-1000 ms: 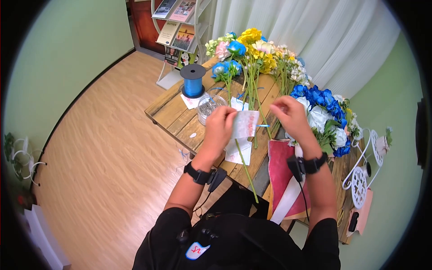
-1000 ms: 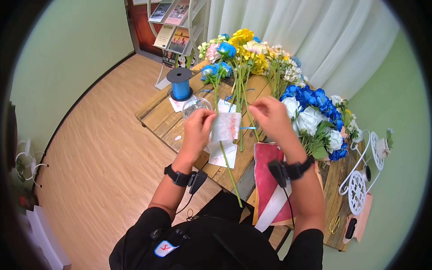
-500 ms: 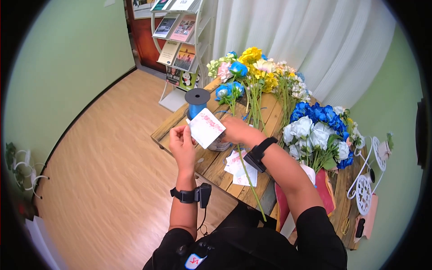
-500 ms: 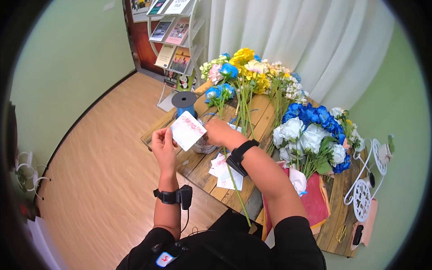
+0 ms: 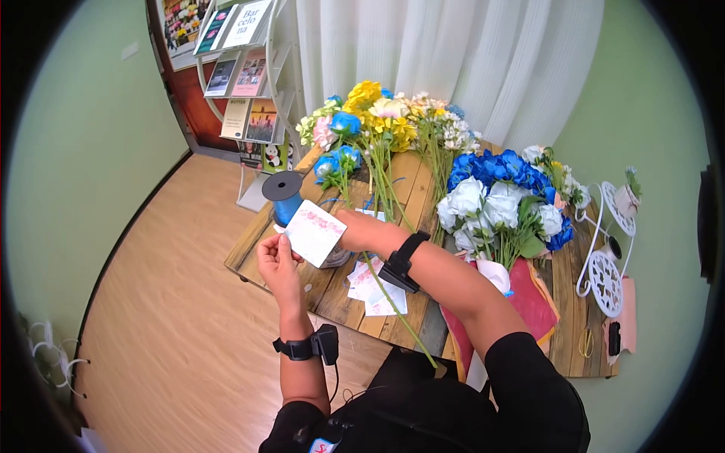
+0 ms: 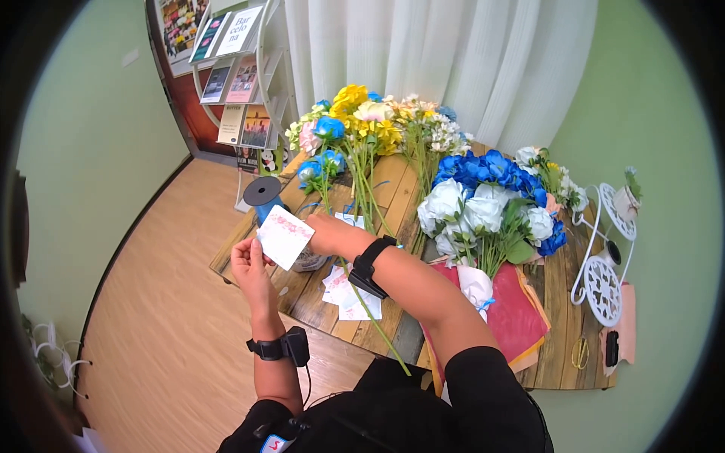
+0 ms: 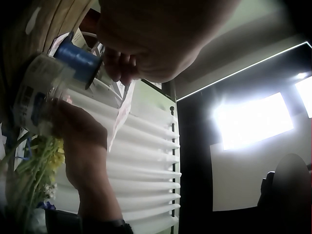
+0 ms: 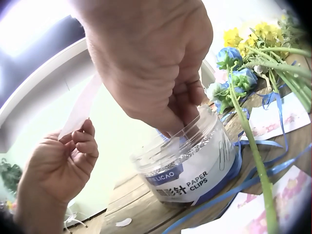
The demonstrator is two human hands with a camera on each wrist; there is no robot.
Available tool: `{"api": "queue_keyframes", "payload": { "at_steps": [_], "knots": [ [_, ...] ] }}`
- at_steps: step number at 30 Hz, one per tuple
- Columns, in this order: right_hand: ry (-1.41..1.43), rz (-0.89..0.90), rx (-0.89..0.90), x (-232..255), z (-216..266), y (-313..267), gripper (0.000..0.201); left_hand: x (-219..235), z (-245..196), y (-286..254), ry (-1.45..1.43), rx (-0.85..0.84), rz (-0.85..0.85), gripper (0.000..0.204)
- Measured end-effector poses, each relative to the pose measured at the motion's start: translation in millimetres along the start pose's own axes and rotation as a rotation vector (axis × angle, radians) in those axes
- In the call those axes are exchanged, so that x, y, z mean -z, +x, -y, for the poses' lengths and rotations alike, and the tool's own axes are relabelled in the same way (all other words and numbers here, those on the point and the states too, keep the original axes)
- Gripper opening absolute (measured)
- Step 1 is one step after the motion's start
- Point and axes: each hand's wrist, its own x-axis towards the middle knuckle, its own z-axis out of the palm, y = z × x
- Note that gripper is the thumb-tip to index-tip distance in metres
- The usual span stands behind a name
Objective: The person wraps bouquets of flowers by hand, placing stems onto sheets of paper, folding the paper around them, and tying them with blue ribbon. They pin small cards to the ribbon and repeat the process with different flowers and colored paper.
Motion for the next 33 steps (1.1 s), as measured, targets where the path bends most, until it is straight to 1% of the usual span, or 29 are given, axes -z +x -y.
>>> {"api": "queue_keyframes", "payload": {
  "at_steps": [2,3,4,5,7,9,11,12,17,19,20,21,23,24,26,29,33],
  "knots": [
    [0.034,-0.004,-0.006,-4,-5,1,0.016,-2,-2,-1,0.009,0.001,0.008,0.013],
    [-0.043,-0.059,0.059,-12,-13,5,0.015,-1,-3,-1,0.017,0.003,0.001,0.013],
    [-0.119,-0.111,0.127,-13,-9,5,0.015,-1,-3,-2,0.024,0.001,0.000,0.013],
    [-0.111,-0.111,0.132,-13,-6,5,0.015,0,-3,-2,0.014,-0.003,0.001,0.013],
    [-0.161,-0.033,0.086,-8,0,4,0.014,2,-3,-1,0.007,-0.009,0.015,0.013],
    [-0.203,-0.064,0.102,-22,-12,15,0.014,2,-3,-2,0.008,-0.003,0.003,0.012],
    [-0.248,-0.094,0.117,-23,-13,16,0.013,3,-4,-3,0.011,0.004,0.007,0.012],
    [-0.224,-0.104,0.120,-24,-14,17,0.014,4,-4,-2,0.016,0.011,-0.009,0.012],
    [-0.122,-0.100,0.136,-20,-11,18,0.017,7,-2,1,-0.019,0.016,0.015,0.012],
    [-0.029,-0.141,0.241,-17,-16,22,0.020,9,1,3,-0.017,0.016,-0.008,0.011],
    [0.147,-0.213,0.261,-25,-27,32,0.021,9,2,5,-0.041,0.019,-0.014,0.012],
    [0.153,-0.192,0.276,-33,-40,39,0.021,10,3,6,-0.065,0.022,-0.022,0.012],
    [0.368,-0.157,0.093,-37,-46,42,0.020,12,1,6,-0.081,0.028,-0.029,0.012],
    [0.370,-0.135,0.103,-37,-48,41,0.020,12,0,6,-0.092,0.032,-0.040,0.013],
    [0.492,-0.089,0.024,-26,-40,31,0.016,14,-1,7,-0.101,0.035,-0.061,0.013],
    [0.487,-0.076,-0.009,-18,-33,25,0.013,15,-2,8,-0.117,0.054,-0.076,0.013],
    [0.518,-0.069,-0.008,-16,-32,22,0.012,15,-2,9,-0.136,0.065,-0.098,0.012]
  ]
}}
